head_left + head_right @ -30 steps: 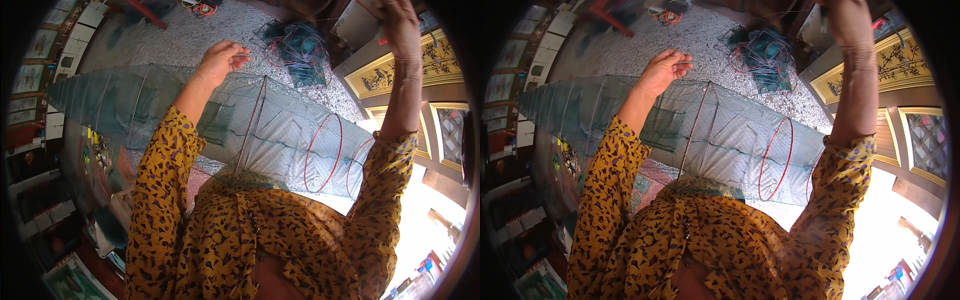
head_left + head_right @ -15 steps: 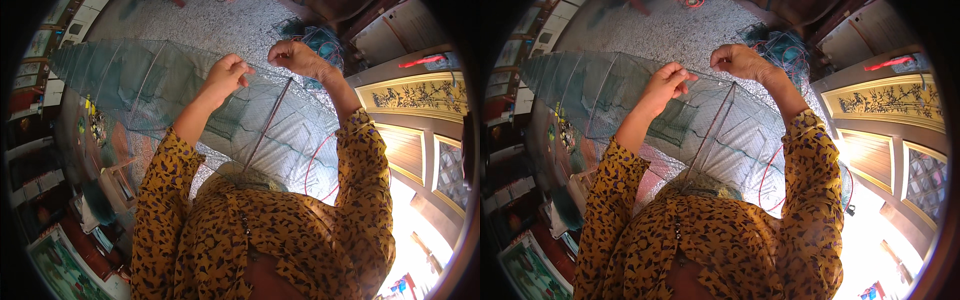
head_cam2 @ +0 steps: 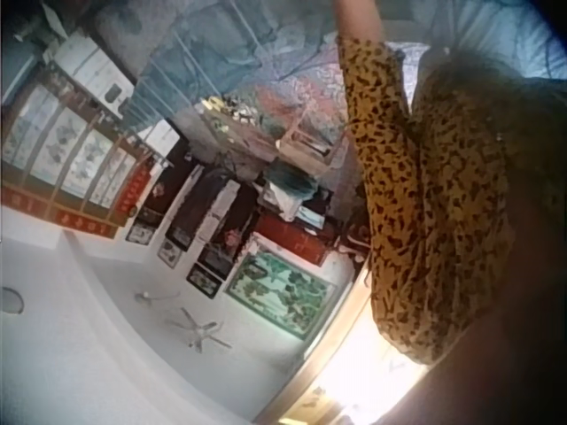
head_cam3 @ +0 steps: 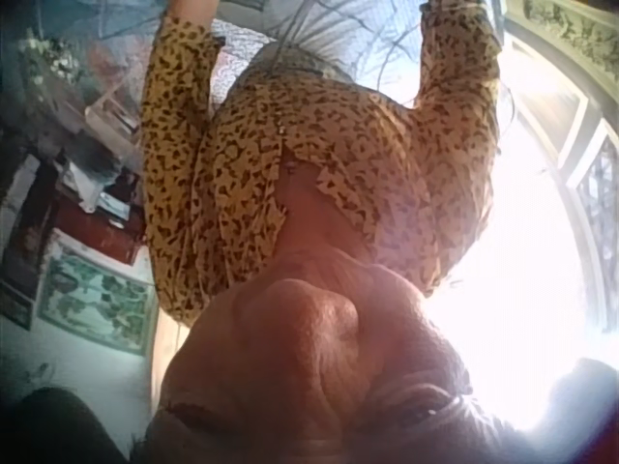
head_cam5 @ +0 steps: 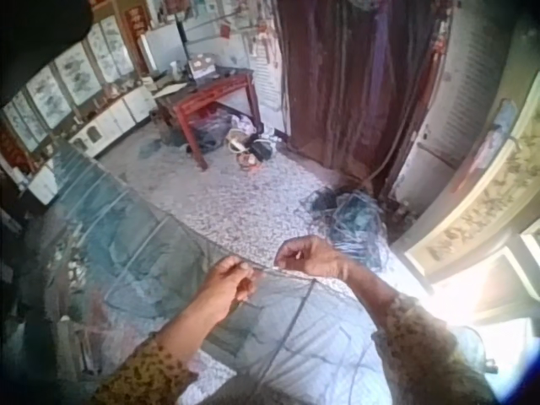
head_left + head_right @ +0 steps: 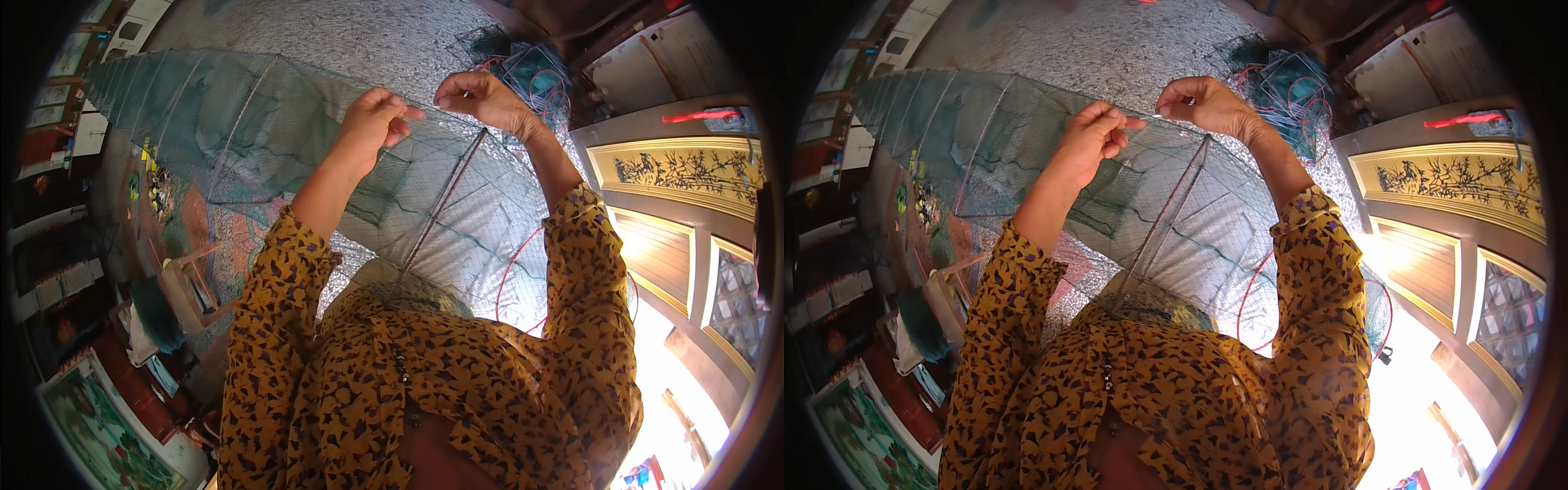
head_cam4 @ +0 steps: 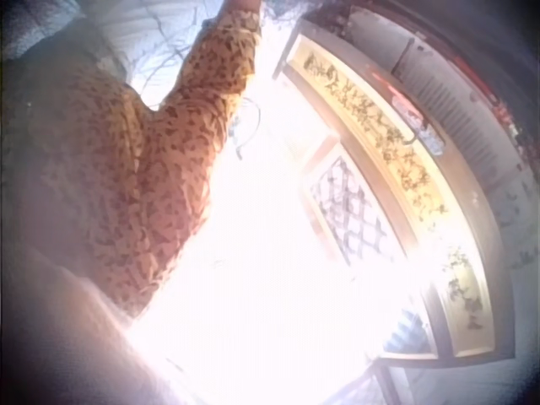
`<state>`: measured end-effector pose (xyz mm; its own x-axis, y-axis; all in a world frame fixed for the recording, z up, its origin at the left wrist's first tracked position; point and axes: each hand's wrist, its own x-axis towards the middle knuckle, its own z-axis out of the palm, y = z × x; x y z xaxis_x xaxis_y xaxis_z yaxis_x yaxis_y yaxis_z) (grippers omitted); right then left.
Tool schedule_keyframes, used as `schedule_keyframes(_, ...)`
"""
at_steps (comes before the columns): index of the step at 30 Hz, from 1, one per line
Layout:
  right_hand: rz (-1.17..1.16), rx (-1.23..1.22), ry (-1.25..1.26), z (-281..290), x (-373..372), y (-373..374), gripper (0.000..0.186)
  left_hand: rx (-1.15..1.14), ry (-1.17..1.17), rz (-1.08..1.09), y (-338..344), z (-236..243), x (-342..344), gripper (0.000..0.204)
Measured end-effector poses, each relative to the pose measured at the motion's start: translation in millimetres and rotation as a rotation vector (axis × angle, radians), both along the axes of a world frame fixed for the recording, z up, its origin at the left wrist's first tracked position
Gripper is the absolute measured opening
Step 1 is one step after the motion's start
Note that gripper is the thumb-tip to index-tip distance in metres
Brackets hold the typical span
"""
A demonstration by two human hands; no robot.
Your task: The person ties knots along the frame of a long green mesh fishing net by hand, then walks across the room to pick up a yellow basin and a plastic bag from the floor.
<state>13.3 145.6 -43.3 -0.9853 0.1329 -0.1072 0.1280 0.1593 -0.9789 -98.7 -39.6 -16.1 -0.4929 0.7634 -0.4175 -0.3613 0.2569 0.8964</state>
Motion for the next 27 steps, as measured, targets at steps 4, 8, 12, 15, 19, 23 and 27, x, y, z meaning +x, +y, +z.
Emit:
schedule_keyframes(4,0.007,0.093,-0.024,0,3,9,0.008,-0.043,0.033,0.001,2,6,6,0.013)
schedule_keyframes(8,-0.002,0.177,-0.063,5,13,22,0.006,-0.061,0.105,-0.032,2,13,10,0.013)
schedule_keyframes(12,0.065,0.115,-0.063,6,16,16,0.006,-0.059,0.187,-0.08,3,11,14,0.012)
schedule_keyframes(15,0.062,-0.01,-0.017,2,12,10,0.007,-0.068,0.145,-0.062,5,11,14,0.013)
schedule_keyframes(19,0.041,-0.248,0.055,10,4,-6,0.008,-0.055,0.023,-0.007,2,10,10,0.011)
schedule_keyframes(23,0.122,-0.135,0.053,11,-4,-17,0.011,-0.024,0.001,0.052,0,1,2,0.009)
schedule_keyframes(27,-0.025,0.358,0.331,18,-6,-27,0.017,-0.08,0.048,0.053,2,10,8,0.005)
